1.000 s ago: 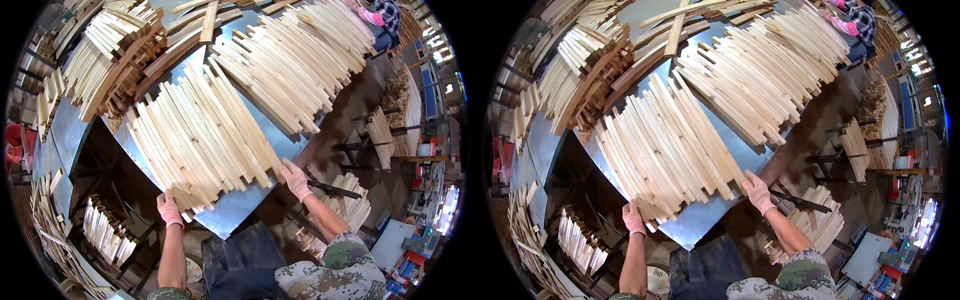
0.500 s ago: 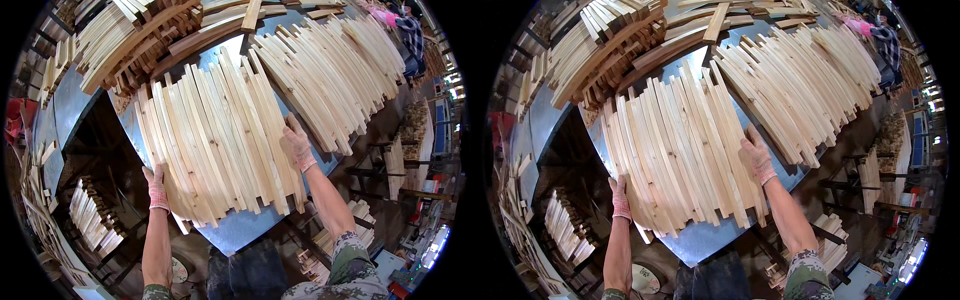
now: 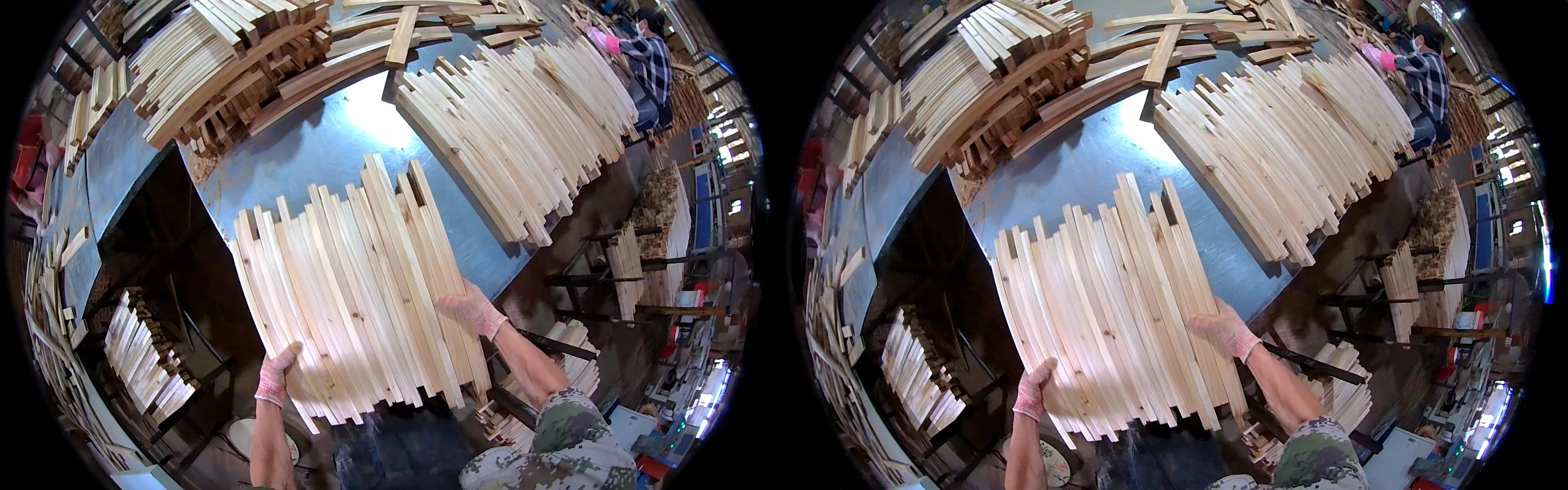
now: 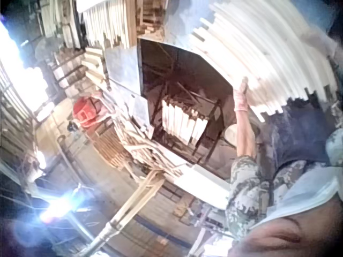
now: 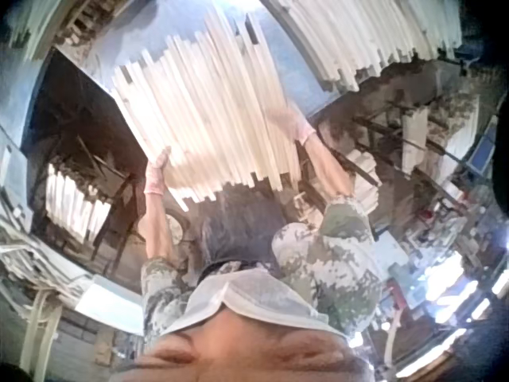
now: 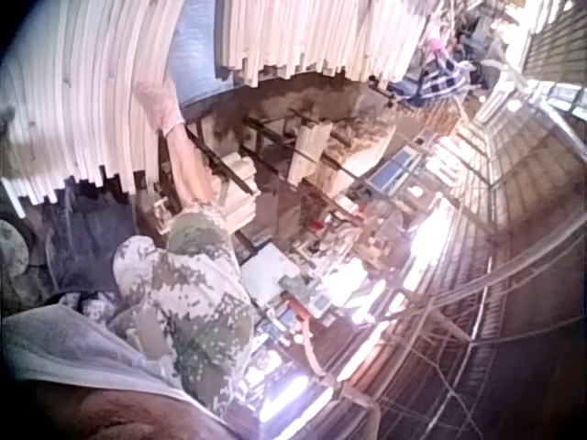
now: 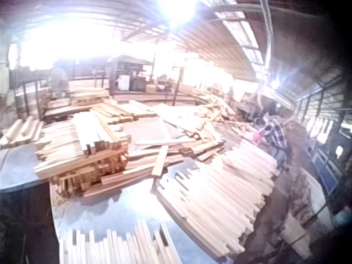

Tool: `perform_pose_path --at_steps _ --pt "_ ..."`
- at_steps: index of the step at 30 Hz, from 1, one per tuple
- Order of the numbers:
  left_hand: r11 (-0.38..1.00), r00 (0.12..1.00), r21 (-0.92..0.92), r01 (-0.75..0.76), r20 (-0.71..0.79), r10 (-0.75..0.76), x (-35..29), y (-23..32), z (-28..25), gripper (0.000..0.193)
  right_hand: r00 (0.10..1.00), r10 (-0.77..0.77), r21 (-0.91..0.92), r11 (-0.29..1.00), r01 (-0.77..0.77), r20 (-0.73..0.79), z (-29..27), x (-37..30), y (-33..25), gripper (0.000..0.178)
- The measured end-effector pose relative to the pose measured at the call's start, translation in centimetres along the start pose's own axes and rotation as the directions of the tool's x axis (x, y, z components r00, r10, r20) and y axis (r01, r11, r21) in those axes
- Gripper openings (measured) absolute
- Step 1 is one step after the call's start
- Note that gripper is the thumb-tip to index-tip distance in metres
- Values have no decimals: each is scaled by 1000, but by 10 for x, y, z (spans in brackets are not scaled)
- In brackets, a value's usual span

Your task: The person repeatedly picks up stacks of light-colored wooden planks from a metal table and places them onto a conveyor belt. They wear pink gloves and handle the planks in batches, aligning them before moving them. Other workers are visible in the background performing similar tasks.

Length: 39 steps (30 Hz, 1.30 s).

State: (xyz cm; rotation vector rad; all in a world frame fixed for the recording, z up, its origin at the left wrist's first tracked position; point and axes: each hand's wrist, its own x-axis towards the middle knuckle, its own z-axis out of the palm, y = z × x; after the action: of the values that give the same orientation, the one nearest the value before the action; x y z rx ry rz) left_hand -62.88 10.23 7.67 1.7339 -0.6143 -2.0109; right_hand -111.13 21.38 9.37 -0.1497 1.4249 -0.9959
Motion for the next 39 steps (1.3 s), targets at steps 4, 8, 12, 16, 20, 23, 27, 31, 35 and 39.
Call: perform_pose_path --at_steps 4,8,12,16,20,23,27,31,35,39 --pt "994 999 -102 37 16 -35 -30 -27 -3 59 999 26 37 999 -27 35 -2 -26 14 77" --pt "968 988 -226 105 132 -76 -60 -31 -3 61 999 34 -15 999 -34 25 11 -52 -4 62" --pt "974 993 -214 70 105 -48 -102 -3 15 64 997 34 -13 999 -33 66 11 -70 -1 63" --pt "980 999 -197 15 47 -6 -149 7 3 64 992 -19 0 1000 20 124 27 -85 -10 56" --pt "966 995 -241 -94 5 99 -202 6 -23 59 974 -57 -43 997 68 219 56 -93 -32 48" --pt "938 973 -264 -226 -111 203 -256 6 -37 52 939 -97 -62 990 125 331 128 -128 -71 44" --pt "890 922 -264 -372 -214 322 -326 -9 -78 57 843 -71 -230 947 225 533 156 -122 -83 55" --pt "689 776 -362 -628 -363 516 -417 -35 -103 68 755 -130 -247 898 365 642 255 -177 -90 52" --pt "613 680 -333 -716 -532 505 -488 -82 -128 75 611 -49 -244 890 386 790 322 -180 -70 35" --pt "526 656 -410 -745 -596 463 -567 -141 -174 91 515 110 -390 789 475 850 408 -220 -19 58"
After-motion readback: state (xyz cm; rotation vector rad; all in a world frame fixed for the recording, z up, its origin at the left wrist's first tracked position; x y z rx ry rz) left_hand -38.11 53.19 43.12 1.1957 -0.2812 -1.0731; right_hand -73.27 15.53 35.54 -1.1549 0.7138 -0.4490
